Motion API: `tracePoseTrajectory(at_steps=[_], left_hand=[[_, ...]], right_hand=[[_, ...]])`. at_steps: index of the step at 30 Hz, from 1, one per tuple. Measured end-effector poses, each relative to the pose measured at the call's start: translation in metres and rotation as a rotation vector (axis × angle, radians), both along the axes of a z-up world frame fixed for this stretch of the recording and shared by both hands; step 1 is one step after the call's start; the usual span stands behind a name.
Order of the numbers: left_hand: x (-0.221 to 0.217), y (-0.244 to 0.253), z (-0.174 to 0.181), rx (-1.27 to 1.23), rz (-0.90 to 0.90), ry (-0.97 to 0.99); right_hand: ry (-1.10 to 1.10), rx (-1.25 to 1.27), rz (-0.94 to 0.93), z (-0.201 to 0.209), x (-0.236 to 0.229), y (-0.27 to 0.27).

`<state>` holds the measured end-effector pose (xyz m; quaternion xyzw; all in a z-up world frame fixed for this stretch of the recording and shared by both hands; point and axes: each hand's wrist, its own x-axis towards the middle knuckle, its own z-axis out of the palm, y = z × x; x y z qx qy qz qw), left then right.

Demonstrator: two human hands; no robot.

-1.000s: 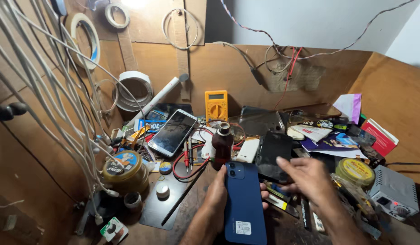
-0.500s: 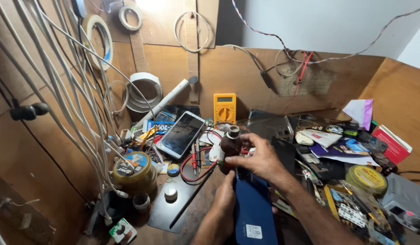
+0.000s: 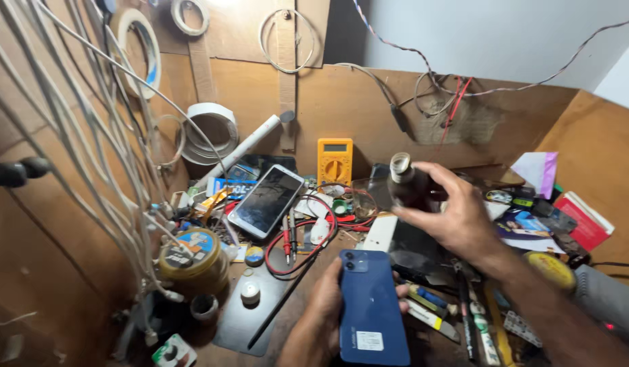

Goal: The person handles several smartphones on a cluttered workbench, picking up a blue phone and a white phone to turn them over and inspect their screens and backs. The person also uses a small metal tool to interact with the white phone's edge.

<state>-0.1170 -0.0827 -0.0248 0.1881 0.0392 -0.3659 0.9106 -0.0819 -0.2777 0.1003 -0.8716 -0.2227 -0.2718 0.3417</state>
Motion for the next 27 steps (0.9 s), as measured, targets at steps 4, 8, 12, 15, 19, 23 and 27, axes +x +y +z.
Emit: tracePoseTrajectory(at_steps=[4, 8, 12, 15, 19, 23, 27], left_hand=[[0.002, -0.001, 0.003, -0.008, 0.058, 0.030], [0.001, -0.004, 0.004, 0.052, 0.095, 0.062], [-0.002, -0.002, 0.004, 0.073, 0.120, 0.052], [-0.004, -0.002, 0.005, 0.074, 0.096, -0.011], [-0.005, -0.001, 0.007, 0.108, 0.112, -0.011], [0.001, 0.003, 0.007, 0.203, 0.191, -0.015], [0.008, 0.009, 0.002, 0.272, 0.276, -0.132]], right_hand=[[-0.028, -0.403, -0.147, 0.015, -0.021, -0.029], [-0.066, -0.692, -0.219, 0.014, -0.034, -0.035], [-0.039, -0.807, -0.221, 0.006, -0.032, -0.030], [-0.079, -0.900, -0.211, -0.001, -0.027, -0.025], [-0.225, -1.001, -0.170, -0.008, -0.020, -0.022], [-0.261, -1.029, -0.178, -0.009, -0.012, -0.019], [-0.307, -1.034, -0.193, -0.006, -0.002, -0.009]])
